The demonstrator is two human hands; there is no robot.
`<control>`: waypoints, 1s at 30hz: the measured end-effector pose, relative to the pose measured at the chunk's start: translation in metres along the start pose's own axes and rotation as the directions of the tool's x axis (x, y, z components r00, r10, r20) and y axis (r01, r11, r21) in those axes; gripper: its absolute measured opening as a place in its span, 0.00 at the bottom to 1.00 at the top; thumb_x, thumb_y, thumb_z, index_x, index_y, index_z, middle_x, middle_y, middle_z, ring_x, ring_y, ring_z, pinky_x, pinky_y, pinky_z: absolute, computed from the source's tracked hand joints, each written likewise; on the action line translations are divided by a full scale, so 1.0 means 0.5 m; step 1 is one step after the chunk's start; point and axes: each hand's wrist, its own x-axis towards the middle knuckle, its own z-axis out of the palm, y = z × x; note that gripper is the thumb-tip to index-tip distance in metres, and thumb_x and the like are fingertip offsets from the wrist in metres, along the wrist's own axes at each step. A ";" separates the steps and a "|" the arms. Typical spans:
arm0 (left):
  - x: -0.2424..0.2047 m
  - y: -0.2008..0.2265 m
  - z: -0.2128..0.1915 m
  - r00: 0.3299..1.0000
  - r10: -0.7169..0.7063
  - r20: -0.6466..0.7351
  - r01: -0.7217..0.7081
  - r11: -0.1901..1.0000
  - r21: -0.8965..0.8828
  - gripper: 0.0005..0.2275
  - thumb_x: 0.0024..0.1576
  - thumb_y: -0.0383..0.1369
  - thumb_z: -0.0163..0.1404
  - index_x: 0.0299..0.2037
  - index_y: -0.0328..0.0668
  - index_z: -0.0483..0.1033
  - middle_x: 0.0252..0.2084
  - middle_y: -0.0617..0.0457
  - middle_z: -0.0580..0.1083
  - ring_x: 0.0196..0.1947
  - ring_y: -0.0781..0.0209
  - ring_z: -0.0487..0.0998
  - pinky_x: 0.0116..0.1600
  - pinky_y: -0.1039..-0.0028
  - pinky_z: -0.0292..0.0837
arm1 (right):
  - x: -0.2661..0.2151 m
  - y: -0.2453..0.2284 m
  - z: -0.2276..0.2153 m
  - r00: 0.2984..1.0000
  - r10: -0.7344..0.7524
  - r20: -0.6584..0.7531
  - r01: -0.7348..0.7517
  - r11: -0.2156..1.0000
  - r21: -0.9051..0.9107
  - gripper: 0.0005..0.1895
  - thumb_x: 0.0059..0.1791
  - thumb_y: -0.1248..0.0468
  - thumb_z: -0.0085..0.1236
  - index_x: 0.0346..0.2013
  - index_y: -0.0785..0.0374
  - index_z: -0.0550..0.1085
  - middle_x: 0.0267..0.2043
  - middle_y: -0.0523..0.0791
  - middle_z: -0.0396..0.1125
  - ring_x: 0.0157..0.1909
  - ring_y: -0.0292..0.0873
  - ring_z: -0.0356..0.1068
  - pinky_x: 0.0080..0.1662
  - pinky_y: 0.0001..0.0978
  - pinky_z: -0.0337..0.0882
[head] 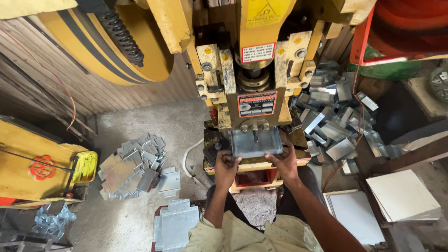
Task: The person repeatedly places flat metal sheets into a hydraulic press, operates the machine to bend them, and then removes the finished pieces. The person stacks the processed metal sheets on a small stool to their left.
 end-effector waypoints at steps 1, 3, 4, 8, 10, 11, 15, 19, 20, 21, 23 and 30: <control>0.001 -0.007 -0.002 0.999 -0.042 0.015 0.043 0.997 -0.063 0.25 0.56 0.28 0.66 0.57 0.31 0.65 0.31 0.53 0.73 0.27 0.66 0.72 0.32 0.76 0.71 | 0.005 -0.003 0.002 1.000 0.019 -0.013 -0.020 1.000 -0.019 0.53 0.42 0.72 0.71 0.74 0.58 0.47 0.47 0.55 0.74 0.43 0.45 0.76 0.38 0.34 0.77; 0.013 -0.011 -0.005 0.996 -0.076 0.049 0.081 0.991 -0.109 0.28 0.55 0.28 0.66 0.59 0.34 0.59 0.32 0.54 0.70 0.27 0.66 0.71 0.30 0.75 0.70 | 0.009 -0.002 0.009 1.000 -0.010 -0.004 0.010 1.000 0.025 0.57 0.39 0.73 0.70 0.73 0.57 0.42 0.49 0.54 0.71 0.46 0.44 0.76 0.37 0.35 0.79; 0.016 -0.011 -0.004 0.995 -0.071 0.065 0.076 0.993 -0.091 0.30 0.54 0.27 0.65 0.62 0.38 0.57 0.35 0.55 0.68 0.28 0.68 0.72 0.31 0.76 0.71 | 0.018 -0.001 0.014 1.000 -0.025 0.002 0.025 0.998 0.051 0.60 0.37 0.73 0.69 0.72 0.56 0.40 0.50 0.54 0.70 0.47 0.43 0.75 0.37 0.35 0.79; 0.042 -0.029 0.001 0.970 0.030 0.240 0.035 0.965 -0.260 0.43 0.52 0.22 0.62 0.75 0.49 0.48 0.46 0.50 0.68 0.38 0.70 0.73 0.46 0.78 0.79 | 0.044 0.016 0.022 0.989 -0.101 0.109 0.084 0.985 0.151 0.58 0.39 0.74 0.67 0.75 0.61 0.41 0.55 0.53 0.66 0.50 0.44 0.74 0.45 0.34 0.80; 0.025 -0.047 -0.015 0.962 0.056 0.267 -0.016 0.989 -0.149 0.35 0.57 0.21 0.62 0.73 0.43 0.55 0.53 0.46 0.71 0.41 0.67 0.76 0.45 0.76 0.78 | 0.049 0.016 0.006 0.973 -0.147 0.175 0.106 0.969 0.224 0.45 0.48 0.73 0.68 0.74 0.74 0.52 0.59 0.54 0.68 0.56 0.44 0.73 0.54 0.34 0.78; 0.032 -0.051 -0.013 0.951 0.087 0.295 -0.058 0.993 -0.105 0.32 0.60 0.20 0.61 0.72 0.40 0.59 0.56 0.45 0.73 0.43 0.66 0.78 0.45 0.76 0.78 | 0.039 0.014 -0.006 0.971 -0.151 0.183 0.116 0.975 0.187 0.43 0.49 0.71 0.67 0.72 0.73 0.53 0.57 0.55 0.68 0.55 0.45 0.73 0.52 0.36 0.77; -0.039 -0.055 -0.038 0.945 -0.115 0.305 0.138 0.989 -0.055 0.36 0.59 0.21 0.58 0.72 0.41 0.45 0.55 0.42 0.72 0.38 0.63 0.76 0.41 0.74 0.77 | -0.026 -0.008 -0.062 0.963 0.148 0.223 -0.207 0.940 0.270 0.36 0.51 0.58 0.58 0.68 0.57 0.51 0.47 0.60 0.69 0.44 0.52 0.74 0.45 0.43 0.76; -0.155 -0.034 -0.032 0.880 0.011 0.475 0.079 0.983 -0.168 0.37 0.58 0.20 0.59 0.69 0.42 0.43 0.58 0.43 0.72 0.46 0.66 0.81 0.44 0.78 0.77 | -0.088 0.003 -0.076 0.939 0.319 0.131 -0.343 0.819 0.460 0.27 0.48 0.47 0.47 0.57 0.55 0.59 0.47 0.43 0.70 0.38 0.51 0.75 0.37 0.47 0.78; -0.189 -0.024 -0.036 0.849 -0.090 0.521 0.161 0.983 -0.092 0.39 0.57 0.20 0.60 0.72 0.44 0.43 0.57 0.43 0.73 0.43 0.67 0.81 0.40 0.79 0.74 | -0.095 0.029 -0.079 0.939 0.341 0.044 -0.322 0.827 0.460 0.25 0.49 0.49 0.47 0.55 0.56 0.60 0.44 0.44 0.70 0.36 0.53 0.75 0.35 0.47 0.77; -0.224 -0.013 -0.032 0.821 -0.150 0.552 0.250 0.962 -0.112 0.40 0.56 0.20 0.59 0.73 0.48 0.42 0.60 0.49 0.70 0.42 0.68 0.81 0.41 0.80 0.75 | -0.104 0.060 -0.096 0.930 0.364 -0.047 -0.306 0.840 0.448 0.22 0.49 0.50 0.48 0.53 0.58 0.61 0.41 0.46 0.70 0.33 0.54 0.75 0.32 0.47 0.75; -0.271 0.013 -0.035 0.754 -0.257 0.605 0.416 0.899 -0.138 0.43 0.54 0.20 0.56 0.75 0.58 0.41 0.65 0.62 0.65 0.39 0.72 0.80 0.42 0.80 0.77 | -0.125 0.121 -0.146 0.935 0.337 -0.109 -0.235 0.820 0.521 0.19 0.51 0.51 0.48 0.50 0.58 0.64 0.35 0.48 0.71 0.29 0.52 0.71 0.28 0.43 0.71; -0.301 0.024 -0.077 0.837 -0.289 0.465 0.281 0.956 0.087 0.17 0.56 0.22 0.59 0.56 0.42 0.77 0.39 0.57 0.77 0.30 0.73 0.72 0.35 0.81 0.69 | 0.053 0.012 -0.323 0.968 0.110 -0.227 0.166 0.402 0.900 0.35 0.55 0.39 0.44 0.65 0.62 0.70 0.65 0.48 0.67 0.64 0.47 0.66 0.64 0.39 0.69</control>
